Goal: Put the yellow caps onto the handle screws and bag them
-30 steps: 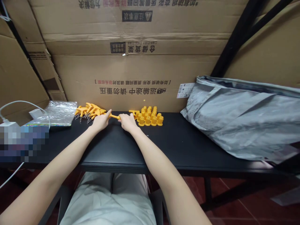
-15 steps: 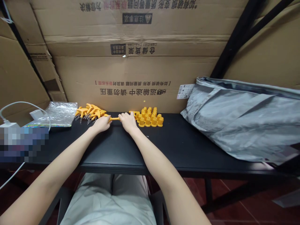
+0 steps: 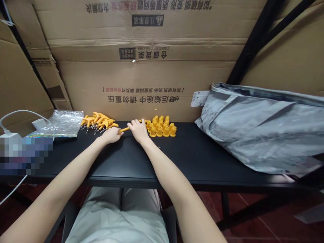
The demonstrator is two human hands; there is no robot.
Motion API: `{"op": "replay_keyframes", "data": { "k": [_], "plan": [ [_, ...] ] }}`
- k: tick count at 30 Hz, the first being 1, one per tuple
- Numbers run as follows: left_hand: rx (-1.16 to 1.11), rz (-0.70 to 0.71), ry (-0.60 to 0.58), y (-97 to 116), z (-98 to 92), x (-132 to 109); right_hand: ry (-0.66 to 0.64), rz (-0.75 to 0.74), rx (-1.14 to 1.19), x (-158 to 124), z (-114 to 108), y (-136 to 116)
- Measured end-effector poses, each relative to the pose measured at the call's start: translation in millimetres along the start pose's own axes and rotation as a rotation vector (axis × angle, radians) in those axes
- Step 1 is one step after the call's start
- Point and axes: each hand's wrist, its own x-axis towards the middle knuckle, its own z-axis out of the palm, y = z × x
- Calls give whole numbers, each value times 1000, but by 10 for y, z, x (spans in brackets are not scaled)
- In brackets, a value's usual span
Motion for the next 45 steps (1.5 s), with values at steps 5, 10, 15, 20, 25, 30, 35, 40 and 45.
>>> {"op": "replay_keyframes", "data": {
  "k": [5,10,15,20,25,30,35,40,45],
  "plan": [
    [-42,-2,29,-59,28,20,22,16,-12,8,-13,-2],
    [-197,-12,63,-138,58,7,40,3,-21,6,-23,-15],
    [-313,-44,57,-170,62,22,17,-10,-19,-6,-24,-25],
    [-342,23,106,-192,127,73,-14,-36,34,-15,-55,-34],
    [-293,62,203,-221,176,88,-30,-17,32,-13,-73,-45],
    [-131,58,261,-225,118,39,-48,8,44,-20,-92,-20],
    [-87,69,360,-167,63,-3,-8,101,174,-31,-43,0],
    [-53,57,351,-152,83,13,5,67,303,-37,7,24],
    [-24,22,335,-179,93,39,-40,45,342,-38,-24,18]
  ]
}}
